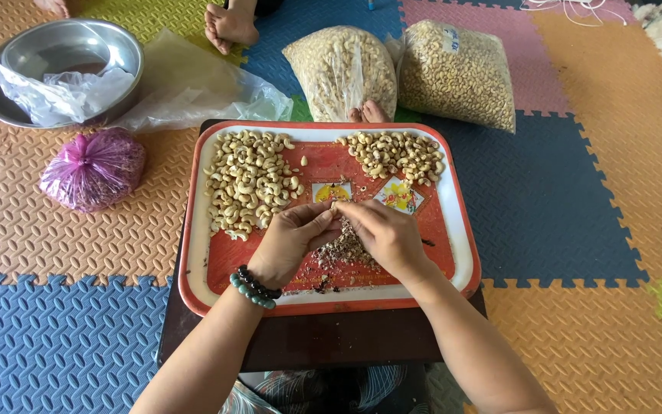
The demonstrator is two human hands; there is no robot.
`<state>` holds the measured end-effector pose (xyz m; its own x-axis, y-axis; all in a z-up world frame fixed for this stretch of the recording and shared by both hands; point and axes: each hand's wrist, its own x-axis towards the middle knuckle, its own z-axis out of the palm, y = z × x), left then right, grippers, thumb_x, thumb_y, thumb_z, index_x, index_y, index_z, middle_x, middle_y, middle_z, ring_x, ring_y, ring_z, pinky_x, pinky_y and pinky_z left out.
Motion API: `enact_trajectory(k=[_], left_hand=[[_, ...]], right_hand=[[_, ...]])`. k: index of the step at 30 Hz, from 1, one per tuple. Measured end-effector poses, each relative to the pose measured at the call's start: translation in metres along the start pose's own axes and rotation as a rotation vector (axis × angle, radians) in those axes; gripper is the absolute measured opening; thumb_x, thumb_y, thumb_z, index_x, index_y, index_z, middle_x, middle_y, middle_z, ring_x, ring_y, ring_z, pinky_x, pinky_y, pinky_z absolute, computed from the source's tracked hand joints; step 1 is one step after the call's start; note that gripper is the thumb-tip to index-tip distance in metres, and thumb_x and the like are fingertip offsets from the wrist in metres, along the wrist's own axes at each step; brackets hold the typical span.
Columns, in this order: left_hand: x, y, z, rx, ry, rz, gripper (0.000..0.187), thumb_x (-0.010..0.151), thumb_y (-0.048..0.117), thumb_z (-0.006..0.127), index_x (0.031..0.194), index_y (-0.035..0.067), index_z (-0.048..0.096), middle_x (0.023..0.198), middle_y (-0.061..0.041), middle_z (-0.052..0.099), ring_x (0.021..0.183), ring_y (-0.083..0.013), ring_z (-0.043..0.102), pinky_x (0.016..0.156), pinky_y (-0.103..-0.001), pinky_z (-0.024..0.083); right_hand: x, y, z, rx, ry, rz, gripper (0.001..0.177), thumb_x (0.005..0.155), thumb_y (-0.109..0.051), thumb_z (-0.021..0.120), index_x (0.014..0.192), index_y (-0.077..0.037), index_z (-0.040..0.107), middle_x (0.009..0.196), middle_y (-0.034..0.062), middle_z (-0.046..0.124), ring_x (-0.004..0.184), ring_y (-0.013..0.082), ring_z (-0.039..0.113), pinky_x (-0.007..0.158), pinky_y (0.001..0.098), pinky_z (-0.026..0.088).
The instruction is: A person is sitting on the floor peeling the skins off cashew nuts and sorting them on a tray.
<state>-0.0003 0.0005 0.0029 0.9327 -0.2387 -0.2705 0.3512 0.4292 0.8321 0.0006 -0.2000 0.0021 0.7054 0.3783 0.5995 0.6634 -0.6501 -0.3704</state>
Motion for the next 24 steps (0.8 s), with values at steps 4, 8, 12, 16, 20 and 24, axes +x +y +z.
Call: enact_trajectory(k=[4, 8, 12, 16, 20, 24], left_hand=[[-0.001, 0.003, 0.001, -0.032, -0.026, 0.021, 0.037, 0.098, 0.009, 0.064, 0.129, -0.012, 0.061, 0.108, -0.022, 0.074, 0.094, -0.0241, 0.075, 0.087, -0.04, 0.064], [0.002, 0.001, -0.001, -0.012, -0.027, 0.008, 0.036, 0.102, 0.013, 0.06, 0.129, -0.011, 0.062, 0.108, -0.022, 0.074, 0.096, -0.0255, 0.074, 0.088, -0.043, 0.063], [0.003, 0.001, 0.0, -0.004, -0.013, -0.022, 0.037, 0.103, 0.019, 0.058, 0.127, -0.01, 0.063, 0.105, -0.02, 0.074, 0.093, -0.0255, 0.075, 0.086, -0.043, 0.064], [0.005, 0.005, -0.006, 0.012, -0.018, -0.01, 0.037, 0.104, 0.021, 0.058, 0.125, -0.009, 0.063, 0.105, -0.019, 0.074, 0.091, -0.0252, 0.075, 0.083, -0.042, 0.065], [0.005, 0.039, -0.024, 0.592, 0.136, 0.232, 0.027, 0.101, 0.023, 0.064, 0.121, 0.006, 0.07, 0.102, -0.012, 0.075, 0.085, -0.0211, 0.074, 0.077, -0.038, 0.063], [0.02, 0.05, -0.02, 1.6, 0.428, 0.566, 0.029, 0.098, 0.027, 0.071, 0.124, 0.015, 0.072, 0.119, -0.017, 0.06, 0.096, -0.0336, 0.071, 0.079, -0.048, 0.064]], right_hand=[[0.014, -0.019, -0.019, 0.194, 0.05, 0.093, 0.02, 0.102, -0.009, 0.066, 0.119, -0.007, 0.075, 0.092, 0.0149, 0.078, 0.064, 0.0171, 0.072, 0.049, 0.0238, 0.054], [0.016, -0.024, -0.02, 0.236, 0.012, 0.087, 0.02, 0.101, -0.008, 0.065, 0.118, -0.005, 0.075, 0.093, 0.0154, 0.079, 0.062, 0.0162, 0.071, 0.049, 0.0251, 0.053], [0.02, -0.033, -0.027, 0.248, 0.053, 0.153, 0.017, 0.099, -0.006, 0.068, 0.114, -0.005, 0.076, 0.092, 0.0205, 0.078, 0.071, 0.0256, 0.076, 0.052, 0.0288, 0.057], [0.014, -0.016, -0.018, 0.278, 0.075, 0.157, 0.016, 0.099, -0.006, 0.069, 0.113, -0.002, 0.076, 0.091, 0.0202, 0.078, 0.069, 0.0245, 0.075, 0.053, 0.0281, 0.057], [0.01, 0.015, -0.018, 0.32, 0.223, 0.227, 0.019, 0.106, -0.012, 0.062, 0.12, -0.009, 0.074, 0.084, 0.0115, 0.075, 0.058, 0.0091, 0.058, 0.049, 0.0221, 0.047], [0.017, 0.005, -0.048, 0.306, 0.461, 0.406, 0.018, 0.107, -0.012, 0.063, 0.121, -0.007, 0.073, 0.081, 0.0087, 0.074, 0.064, 0.0065, 0.052, 0.058, 0.0223, 0.041]])
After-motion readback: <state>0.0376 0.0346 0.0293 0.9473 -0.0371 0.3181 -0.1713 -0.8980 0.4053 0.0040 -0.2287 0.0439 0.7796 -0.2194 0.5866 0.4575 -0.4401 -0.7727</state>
